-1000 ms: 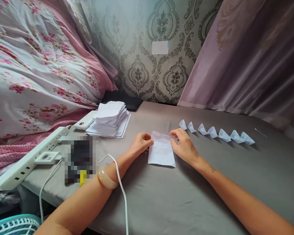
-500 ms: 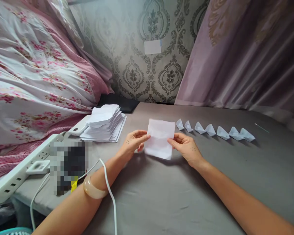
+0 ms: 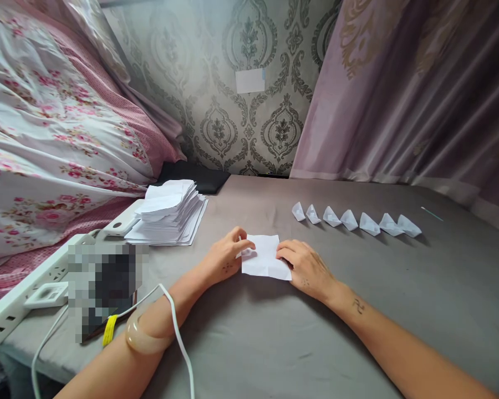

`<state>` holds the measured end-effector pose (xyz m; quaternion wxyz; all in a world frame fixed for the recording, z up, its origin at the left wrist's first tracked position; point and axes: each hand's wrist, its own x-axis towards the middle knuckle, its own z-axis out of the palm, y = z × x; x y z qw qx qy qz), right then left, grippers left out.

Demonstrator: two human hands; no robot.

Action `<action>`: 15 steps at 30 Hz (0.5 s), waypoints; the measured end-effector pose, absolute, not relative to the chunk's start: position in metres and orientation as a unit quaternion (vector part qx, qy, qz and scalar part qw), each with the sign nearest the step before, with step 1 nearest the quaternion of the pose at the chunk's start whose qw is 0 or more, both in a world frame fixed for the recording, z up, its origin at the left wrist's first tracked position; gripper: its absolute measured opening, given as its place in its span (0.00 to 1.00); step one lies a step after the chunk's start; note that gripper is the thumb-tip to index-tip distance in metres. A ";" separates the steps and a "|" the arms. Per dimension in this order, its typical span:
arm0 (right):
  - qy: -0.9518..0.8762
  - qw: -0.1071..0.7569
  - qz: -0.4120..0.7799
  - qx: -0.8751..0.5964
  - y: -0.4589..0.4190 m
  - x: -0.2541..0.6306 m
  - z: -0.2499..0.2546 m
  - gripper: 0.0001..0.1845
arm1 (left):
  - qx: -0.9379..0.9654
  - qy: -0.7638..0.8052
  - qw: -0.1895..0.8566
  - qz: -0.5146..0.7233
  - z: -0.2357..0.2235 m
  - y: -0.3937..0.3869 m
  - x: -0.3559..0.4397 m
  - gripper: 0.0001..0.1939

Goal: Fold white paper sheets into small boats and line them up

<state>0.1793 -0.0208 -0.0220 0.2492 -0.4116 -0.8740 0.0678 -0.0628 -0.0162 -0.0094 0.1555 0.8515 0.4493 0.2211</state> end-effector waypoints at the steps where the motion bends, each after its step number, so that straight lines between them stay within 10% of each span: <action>1: -0.870 0.237 0.080 -0.424 -0.022 0.178 -0.022 0.14 | 0.853 0.449 0.169 0.205 -0.009 -0.017 -0.063 0.18; 5: -0.819 0.243 0.190 -0.484 -0.019 0.175 -0.019 0.09 | 0.811 0.497 0.232 0.204 -0.009 -0.016 -0.058 0.07; 15: -0.747 0.223 0.127 -0.613 -0.011 0.159 -0.025 0.18 | 0.688 0.649 0.218 0.243 -0.023 -0.011 -0.045 0.13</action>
